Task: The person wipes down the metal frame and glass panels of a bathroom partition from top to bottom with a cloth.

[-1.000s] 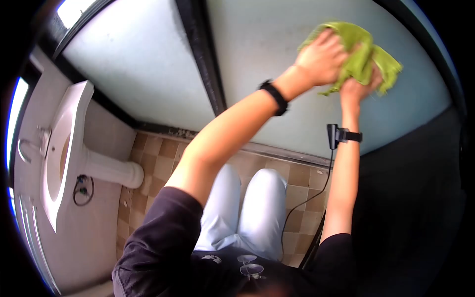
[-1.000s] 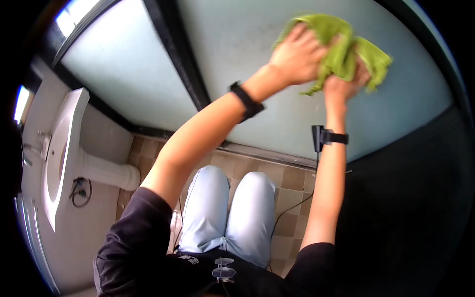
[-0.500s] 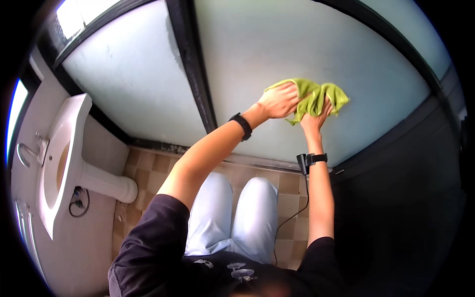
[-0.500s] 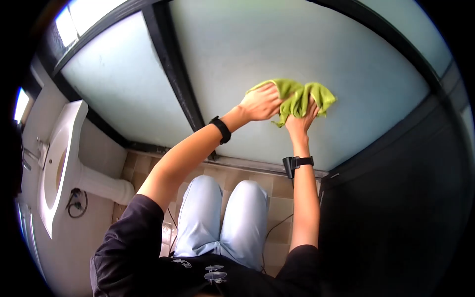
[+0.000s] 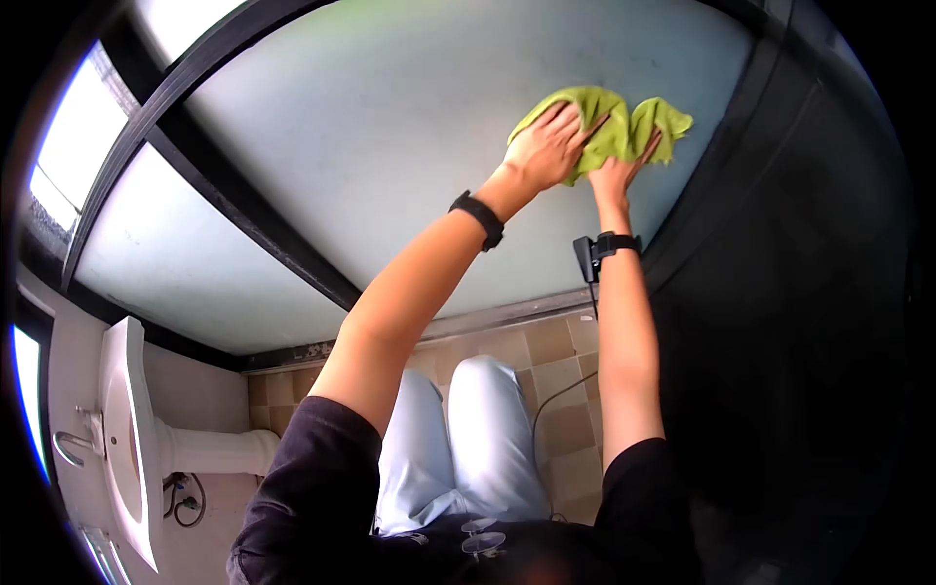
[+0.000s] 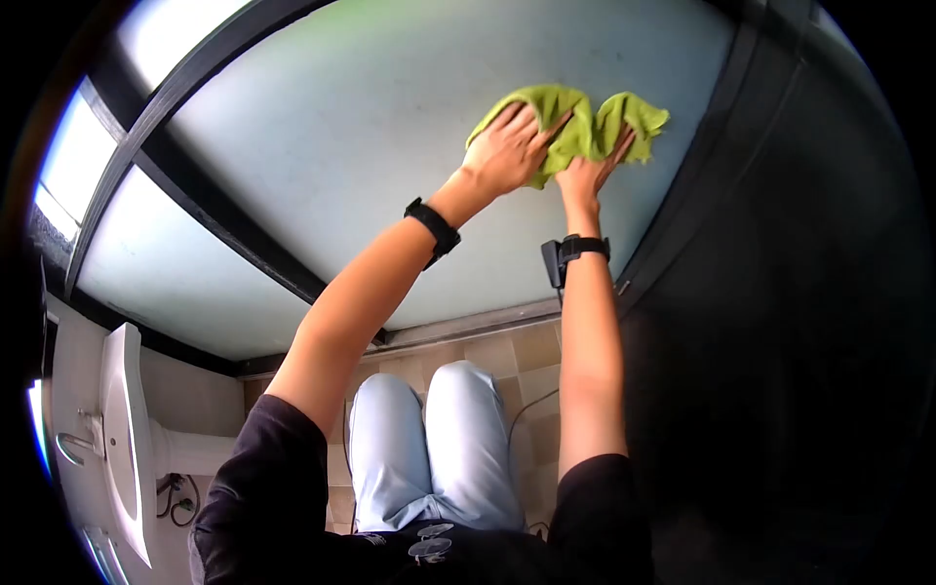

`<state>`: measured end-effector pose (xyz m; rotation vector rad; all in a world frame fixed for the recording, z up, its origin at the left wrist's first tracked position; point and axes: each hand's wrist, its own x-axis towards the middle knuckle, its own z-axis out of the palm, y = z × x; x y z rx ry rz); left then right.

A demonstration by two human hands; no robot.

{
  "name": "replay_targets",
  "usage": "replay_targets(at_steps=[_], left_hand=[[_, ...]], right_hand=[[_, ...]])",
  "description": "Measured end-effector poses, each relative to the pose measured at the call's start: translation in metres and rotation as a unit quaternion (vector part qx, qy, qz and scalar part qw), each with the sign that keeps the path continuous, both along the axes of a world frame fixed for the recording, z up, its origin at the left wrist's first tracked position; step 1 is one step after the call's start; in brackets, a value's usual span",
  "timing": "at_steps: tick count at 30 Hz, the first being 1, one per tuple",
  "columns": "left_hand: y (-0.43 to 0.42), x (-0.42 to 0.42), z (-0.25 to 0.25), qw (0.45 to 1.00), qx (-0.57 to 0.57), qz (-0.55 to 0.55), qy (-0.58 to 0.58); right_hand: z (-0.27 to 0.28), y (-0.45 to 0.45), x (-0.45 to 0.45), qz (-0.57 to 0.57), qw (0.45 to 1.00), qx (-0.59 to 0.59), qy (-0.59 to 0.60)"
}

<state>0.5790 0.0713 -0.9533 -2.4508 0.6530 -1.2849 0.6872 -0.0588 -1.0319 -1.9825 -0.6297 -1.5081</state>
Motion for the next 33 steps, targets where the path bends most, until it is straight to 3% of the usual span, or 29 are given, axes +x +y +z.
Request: replay_targets(at_steps=[3,4,7,11,13,15,17,19,21,23,26,28,29,31,32,33], left_hand=[[0.01,-0.003,-0.054,0.997,0.012,-0.011,0.075],[0.014,-0.008,-0.065,0.993,0.016,-0.012,0.117],[0.015,-0.022,-0.067,0.986,-0.003,-0.029,0.162],[-0.005,-0.002,-0.028,0.993,-0.01,-0.062,0.096],[-0.029,0.016,0.01,0.993,-0.016,-0.063,0.096],[-0.053,0.034,0.046,0.998,-0.046,-0.034,-0.04],[-0.07,0.047,0.06,0.998,-0.034,-0.038,-0.048],[-0.074,0.052,0.055,0.998,-0.033,-0.019,-0.047],[-0.072,0.057,0.039,0.996,-0.02,-0.072,-0.042],[-0.061,0.055,0.008,0.996,0.013,-0.092,-0.003],[-0.038,0.03,-0.035,0.993,0.029,-0.061,0.093],[-0.013,0.014,-0.063,0.992,0.011,-0.053,0.113],[0.004,-0.001,-0.068,0.993,0.006,-0.039,0.11],[0.038,-0.025,-0.078,0.985,0.017,0.042,0.164],[0.058,-0.051,-0.062,0.99,0.012,0.065,0.121],[0.073,-0.072,-0.046,0.994,0.006,0.082,0.077]], right_hand=[[-0.058,0.001,-0.013,0.012,0.999,0.016,0.033],[-0.066,0.001,-0.026,0.014,0.995,-0.001,0.1],[-0.061,-0.012,-0.052,0.057,0.986,-0.045,0.153],[-0.006,-0.032,-0.04,0.096,0.987,-0.05,0.122],[0.042,-0.045,-0.025,0.063,0.996,-0.029,0.056],[0.071,-0.063,-0.002,-0.062,0.997,-0.05,-0.025],[0.073,-0.08,0.03,-0.079,0.997,-0.002,0.008],[0.064,-0.081,0.046,-0.076,0.995,0.043,0.041],[0.037,-0.084,0.065,-0.086,0.994,0.047,0.054],[0.009,-0.077,0.06,-0.036,0.985,0.148,0.076],[-0.025,-0.077,0.029,-0.112,0.988,-0.026,0.099],[-0.048,-0.059,0.002,-0.054,0.978,-0.035,0.2],[-0.069,-0.022,-0.022,-0.025,0.975,0.057,0.212],[-0.075,0.006,-0.03,0.067,0.959,0.12,0.247],[-0.045,0.03,-0.064,0.095,0.961,0.18,0.188],[-0.046,0.046,-0.065,0.055,0.983,0.117,0.13]])
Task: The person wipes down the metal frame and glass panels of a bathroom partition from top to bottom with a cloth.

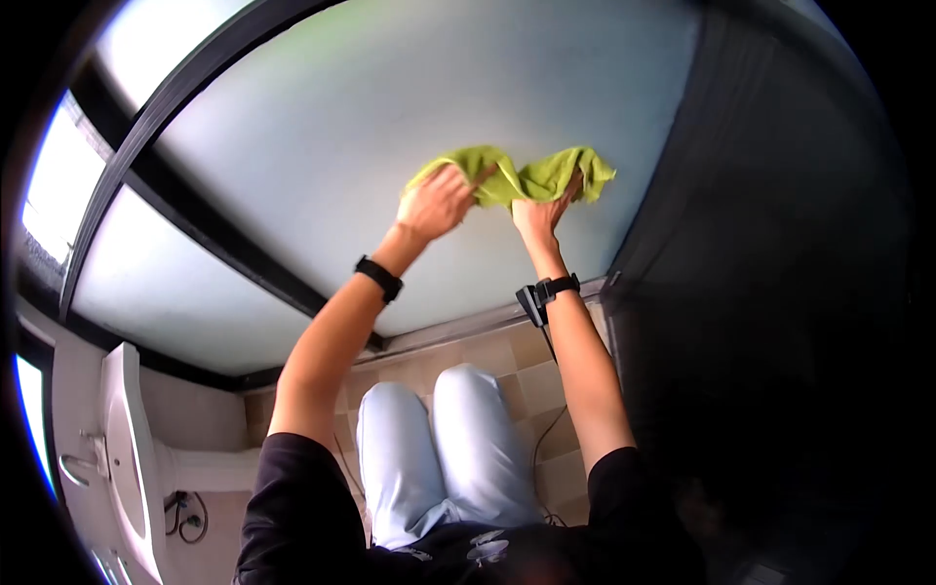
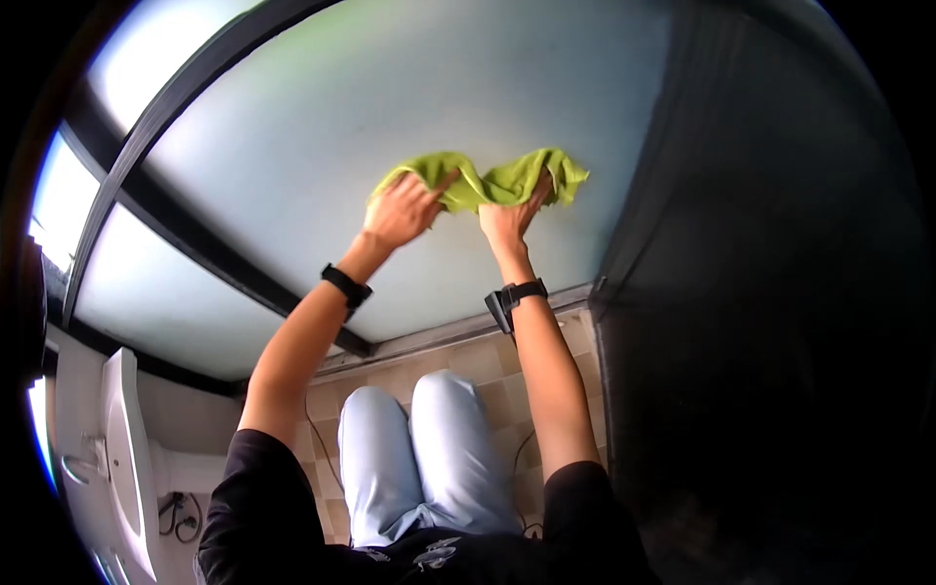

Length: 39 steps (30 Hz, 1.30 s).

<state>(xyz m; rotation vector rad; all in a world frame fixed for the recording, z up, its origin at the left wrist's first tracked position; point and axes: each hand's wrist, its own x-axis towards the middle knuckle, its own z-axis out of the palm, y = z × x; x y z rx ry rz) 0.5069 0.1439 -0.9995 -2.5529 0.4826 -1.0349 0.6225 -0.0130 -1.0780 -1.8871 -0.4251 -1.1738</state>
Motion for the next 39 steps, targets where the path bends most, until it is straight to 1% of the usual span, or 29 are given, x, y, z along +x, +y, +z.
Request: replay_targets(at_steps=[1,2,3,4,7,9,10,12,13,14,15,16,18,20,22,23,24,25,26,27,28,29,31,32,33,34,35,37,39], left_hand=[[0.004,0.002,-0.001,0.999,0.018,-0.023,-0.041],[0.027,-0.031,0.023,0.997,0.027,0.058,-0.033],[0.053,-0.045,0.03,0.994,0.037,0.089,-0.051],[0.065,-0.042,0.027,0.992,0.065,0.069,-0.085],[0.11,-0.081,0.057,0.975,0.098,0.118,-0.161],[0.131,-0.11,0.041,0.969,0.1,0.17,-0.151],[0.137,-0.109,0.041,0.971,0.094,0.169,-0.142],[0.15,-0.121,0.018,0.971,0.077,0.182,-0.135],[0.145,-0.117,0.012,0.972,0.072,0.181,-0.135],[0.152,-0.124,0.001,0.972,0.067,0.185,-0.127],[0.159,-0.128,-0.017,0.973,0.077,0.196,-0.096],[0.158,-0.128,-0.02,0.977,0.035,0.188,-0.092],[0.161,-0.134,-0.073,0.982,0.066,0.173,-0.026],[0.146,-0.13,-0.099,0.977,0.027,0.209,0.035],[0.135,-0.127,-0.108,0.97,-0.015,0.234,0.071],[0.124,-0.125,-0.107,0.976,-0.024,0.211,0.04],[0.112,-0.122,-0.098,0.982,-0.024,0.186,0.01],[0.107,-0.11,-0.081,0.992,-0.009,0.125,0.025],[0.099,-0.104,-0.071,0.992,-0.008,0.124,0.022],[0.092,-0.088,-0.06,0.995,-0.011,0.097,0.006],[0.086,-0.078,-0.048,0.997,-0.02,0.067,-0.012],[0.085,-0.078,-0.042,0.998,-0.01,0.038,-0.058],[0.043,-0.057,0.002,0.992,-0.022,0.111,0.057],[0.038,-0.052,0.005,0.997,-0.028,0.077,0.001],[0.032,-0.046,0.006,0.997,-0.036,0.044,-0.053],[0.015,-0.024,0.008,0.995,-0.056,0.02,-0.079],[0.013,-0.02,0.006,0.994,-0.056,0.005,-0.091],[0.008,-0.013,0.001,0.991,-0.067,-0.014,-0.116],[0.011,-0.017,-0.012,0.998,-0.047,-0.01,-0.041]], right_hand=[[0.017,0.002,0.001,-0.007,1.0,0.001,-0.015],[0.032,0.022,-0.018,0.017,1.0,0.0,-0.016],[0.041,0.043,-0.03,0.034,0.999,0.009,-0.034],[0.055,0.049,-0.033,0.033,0.998,0.02,-0.059],[0.104,0.086,-0.058,0.057,0.987,-0.024,-0.151],[0.097,0.11,-0.081,0.099,0.98,-0.09,-0.146],[0.098,0.119,-0.078,0.088,0.982,-0.069,-0.151],[0.078,0.135,-0.096,0.08,0.96,-0.171,-0.207],[0.078,0.134,-0.097,0.08,0.964,-0.165,-0.193],[0.046,0.141,-0.097,0.071,0.95,-0.182,-0.242],[0.029,0.149,-0.1,0.063,0.947,-0.197,-0.245],[0.019,0.146,-0.101,0.051,0.944,-0.212,-0.247],[-0.038,0.137,-0.098,0.106,0.926,-0.282,-0.229],[-0.044,0.12,-0.099,0.118,0.925,-0.296,-0.208],[-0.075,0.108,-0.095,0.203,0.911,-0.34,-0.118],[-0.066,0.095,-0.096,0.23,0.912,-0.334,-0.059],[-0.053,0.092,-0.092,0.222,0.913,-0.336,-0.07],[-0.037,0.088,-0.085,0.221,0.919,-0.312,-0.099],[-0.031,0.084,-0.084,0.235,0.92,-0.289,-0.12],[-0.012,0.079,-0.082,0.19,0.927,-0.275,-0.173],[0.017,0.069,-0.073,0.16,0.948,-0.264,-0.079],[0.035,0.065,-0.073,0.169,0.956,-0.229,-0.07],[0.064,0.049,-0.068,0.167,0.976,-0.137,-0.036],[0.074,0.038,-0.053,0.16,0.984,-0.074,-0.016],[0.066,0.02,-0.023,0.018,0.99,-0.11,-0.084],[0.05,0.006,0.003,-0.125,0.969,-0.146,-0.156],[0.024,0.001,0.01,-0.125,0.969,-0.147,-0.156],[-0.02,-0.014,0.021,-0.092,0.987,-0.125,-0.027],[-0.043,-0.016,0.012,-0.073,0.991,-0.108,-0.008]])
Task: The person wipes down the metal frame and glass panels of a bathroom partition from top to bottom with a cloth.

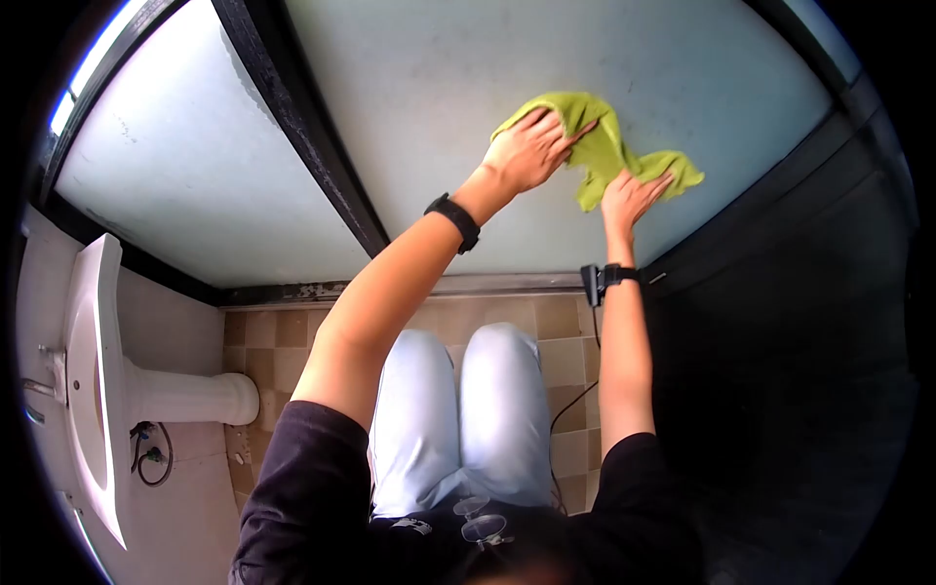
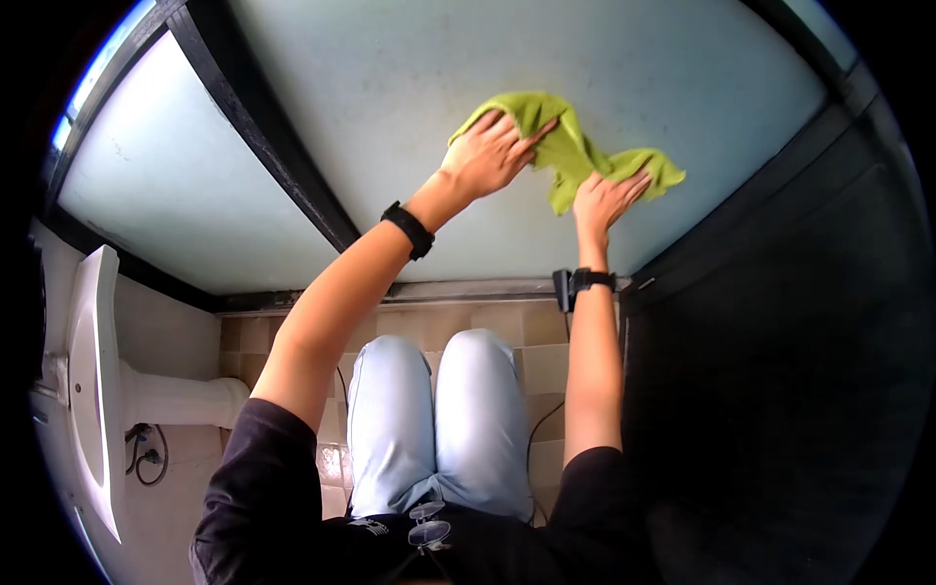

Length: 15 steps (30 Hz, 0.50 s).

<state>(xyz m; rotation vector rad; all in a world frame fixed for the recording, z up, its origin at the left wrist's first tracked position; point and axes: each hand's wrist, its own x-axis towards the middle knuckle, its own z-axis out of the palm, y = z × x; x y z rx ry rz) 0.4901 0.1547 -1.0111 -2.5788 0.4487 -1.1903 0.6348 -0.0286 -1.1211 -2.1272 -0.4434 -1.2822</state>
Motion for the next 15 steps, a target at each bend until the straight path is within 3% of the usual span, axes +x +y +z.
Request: replay_targets(at_steps=[3,4,6,7,9,11,15], left_hand=[[0.015,-0.013,-0.051,0.998,-0.011,-0.018,0.06],[0.031,-0.021,-0.062,0.999,-0.004,-0.005,0.049],[0.043,-0.048,-0.085,0.989,0.023,0.038,0.138],[0.055,-0.078,-0.085,0.993,0.051,0.068,0.083],[0.058,-0.096,-0.076,0.993,0.025,0.077,0.084],[0.071,-0.124,-0.058,0.991,0.018,0.112,0.071],[0.081,-0.168,-0.008,0.983,-0.049,0.172,-0.032]], right_hand=[[-0.044,0.008,-0.034,-0.018,0.997,-0.056,0.051],[-0.045,0.022,-0.045,0.013,0.994,-0.08,0.07],[-0.044,0.018,-0.075,0.059,0.989,-0.111,0.073],[-0.035,0.036,-0.09,0.107,0.987,-0.109,0.046],[-0.023,0.041,-0.097,0.095,0.983,-0.153,0.023],[0.004,0.052,-0.111,0.127,0.988,-0.076,0.04],[0.074,0.083,-0.131,0.179,0.974,-0.1,-0.094]])
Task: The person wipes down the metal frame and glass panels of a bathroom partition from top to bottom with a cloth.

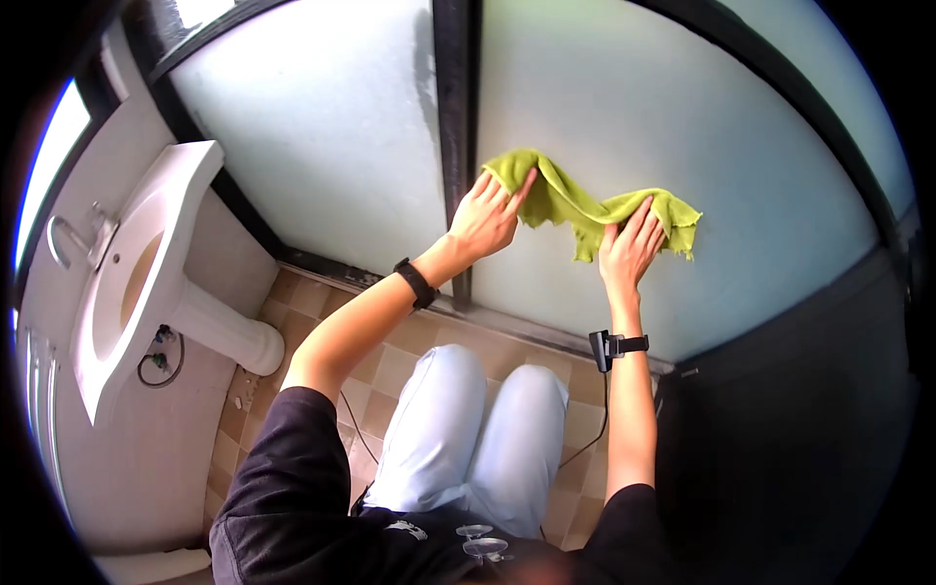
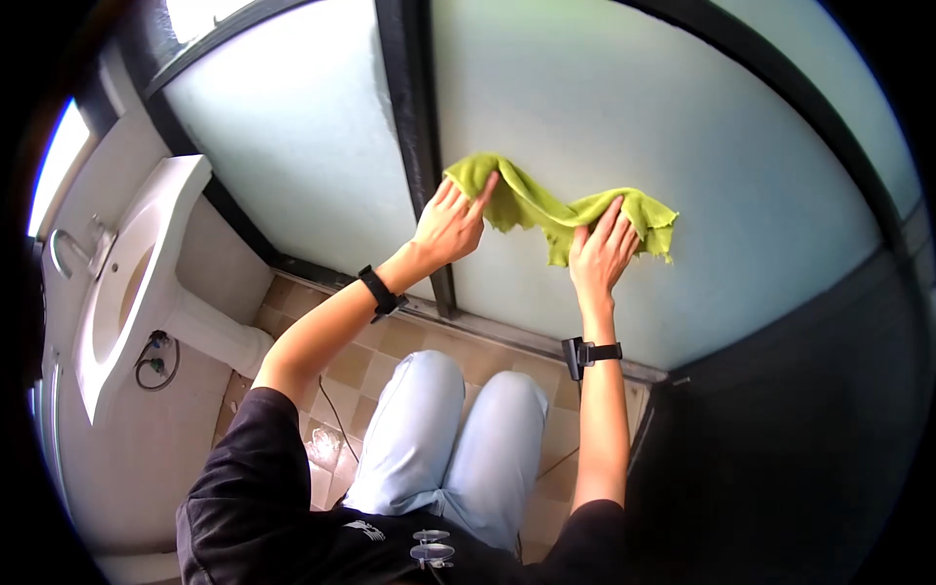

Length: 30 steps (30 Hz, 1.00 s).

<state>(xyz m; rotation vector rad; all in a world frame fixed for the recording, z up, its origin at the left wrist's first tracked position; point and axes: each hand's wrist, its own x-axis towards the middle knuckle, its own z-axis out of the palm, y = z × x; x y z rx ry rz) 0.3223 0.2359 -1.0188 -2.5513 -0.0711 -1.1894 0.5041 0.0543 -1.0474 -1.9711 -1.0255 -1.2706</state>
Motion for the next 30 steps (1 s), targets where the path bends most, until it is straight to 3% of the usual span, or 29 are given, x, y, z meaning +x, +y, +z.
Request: replay_targets(at_steps=[4,6,10,14,15,18,30], left_hand=[[0.02,-0.025,0.059,0.992,-0.044,0.0,-0.121],[0.03,-0.032,0.091,0.982,-0.015,0.004,-0.187],[0.057,-0.021,0.14,0.956,-0.103,-0.024,-0.275],[0.06,-0.001,0.176,0.936,-0.157,-0.074,-0.307],[0.05,0.007,0.179,0.92,-0.2,-0.064,-0.33],[0.057,0.023,0.181,0.915,-0.086,0.022,-0.394],[0.049,0.02,0.138,0.926,-0.052,0.137,-0.347]], right_hand=[[0.065,0.06,-0.018,0.011,0.997,0.033,-0.073],[0.096,0.088,-0.029,-0.007,0.997,0.017,-0.078],[0.151,0.131,-0.06,0.015,0.994,0.054,-0.095],[0.167,0.158,-0.074,-0.032,0.993,0.076,-0.082],[0.169,0.16,-0.072,-0.034,0.993,0.077,-0.085],[0.163,0.161,-0.07,-0.048,0.991,0.064,-0.103],[0.155,0.163,-0.067,-0.043,0.986,0.062,-0.148]])
